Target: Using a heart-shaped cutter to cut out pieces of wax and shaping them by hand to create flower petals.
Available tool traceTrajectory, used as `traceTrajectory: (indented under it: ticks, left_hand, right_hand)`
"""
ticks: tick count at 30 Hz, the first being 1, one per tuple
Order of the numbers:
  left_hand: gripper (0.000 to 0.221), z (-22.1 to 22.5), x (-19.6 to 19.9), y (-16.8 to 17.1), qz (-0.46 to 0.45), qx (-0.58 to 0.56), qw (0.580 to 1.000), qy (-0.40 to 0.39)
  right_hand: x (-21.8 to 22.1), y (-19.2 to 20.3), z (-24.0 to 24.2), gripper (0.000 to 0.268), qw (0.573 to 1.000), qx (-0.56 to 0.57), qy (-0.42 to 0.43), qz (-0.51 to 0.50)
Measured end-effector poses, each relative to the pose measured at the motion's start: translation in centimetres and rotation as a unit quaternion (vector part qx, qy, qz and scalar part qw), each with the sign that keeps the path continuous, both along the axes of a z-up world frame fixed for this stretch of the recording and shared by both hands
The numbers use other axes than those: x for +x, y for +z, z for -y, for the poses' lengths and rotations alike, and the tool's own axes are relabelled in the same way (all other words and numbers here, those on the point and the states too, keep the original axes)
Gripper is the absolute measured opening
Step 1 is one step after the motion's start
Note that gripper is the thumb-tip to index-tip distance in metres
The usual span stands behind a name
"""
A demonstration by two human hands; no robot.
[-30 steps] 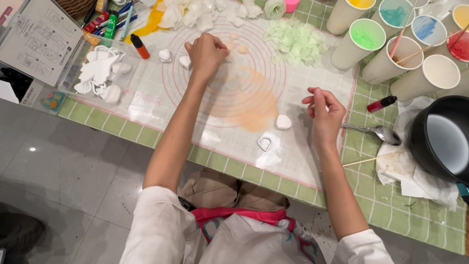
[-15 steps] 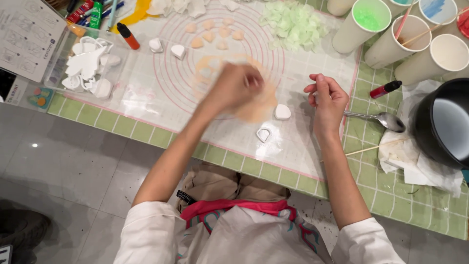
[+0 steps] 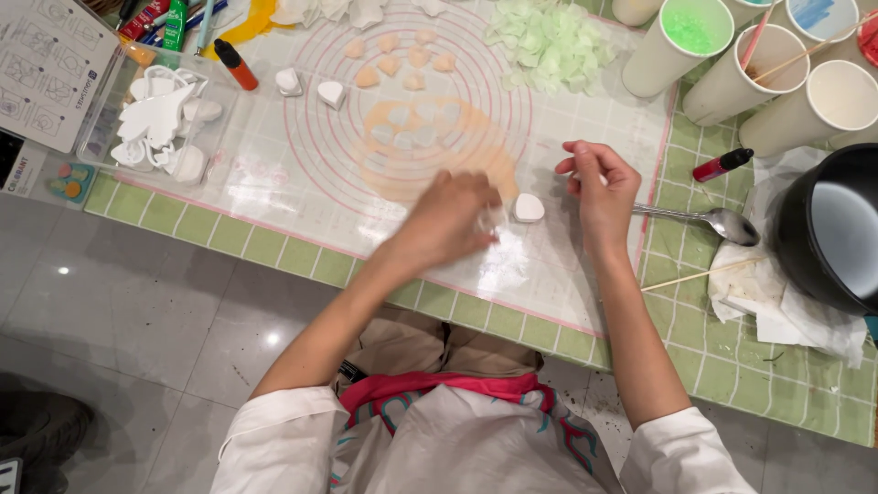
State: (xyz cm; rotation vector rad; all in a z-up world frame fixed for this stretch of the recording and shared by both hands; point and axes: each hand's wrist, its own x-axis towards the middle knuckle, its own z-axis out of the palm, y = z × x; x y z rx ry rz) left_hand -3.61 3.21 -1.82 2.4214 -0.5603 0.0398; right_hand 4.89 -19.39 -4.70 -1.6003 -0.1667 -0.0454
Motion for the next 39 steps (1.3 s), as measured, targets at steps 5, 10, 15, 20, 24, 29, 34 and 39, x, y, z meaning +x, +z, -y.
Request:
traceTrajectory:
  ticks: [5,10,15,20,24,29,34,39]
  left_hand:
    - [0.035,-3.4,5.8,0.2,0.042,-0.084,0.991,0.097]
    - [0.036,-3.7,8.2,-1.4,0.029,-0.115,0.986,0.118]
    - [0.033,-3.2,9.2,-3.1,0.073,-0.099,0.983,0.137]
    - [0.033,-3.3,9.9,-3.9,0.102,-0.101,0.98,0.141]
    - [0.03,-3.2,10.1,-4.2,0.113,-0.104,0.978,0.138]
    - [0.028,-3.4,10.7,-5.1,0.114,-0.111,0.977,0.144]
    - [0.032,-3.6,10.9,-4.0,0.112,-0.091,0.976,0.163]
    - [0.038,-3.9,10.7,-2.9,0.045,-0.03,0.978,0.203]
  right_hand:
    - [0.8,-0.8,-1.2,0.016,0.992,-0.107,0.042,0.055]
    - [1.6,0.6,-2.5,0.017,0.961,-0.224,0.092,0.137]
    - [2.2,2.5,-4.4,0.028,0.932,-0.324,0.117,0.109]
    - [3.4,2.3,-5.8,0.032,0.922,-0.34,0.134,0.126]
    - [4.1,1.6,-6.2,0.031,0.911,-0.364,0.138,0.135]
    - [4.3,1.3,-6.5,0.031,0.901,-0.39,0.142,0.129]
    - [4.3,1.8,-6.8,0.031,0.88,-0.435,0.14,0.134]
    - [4.6,2.7,-7.4,0.023,0.83,-0.509,0.158,0.162]
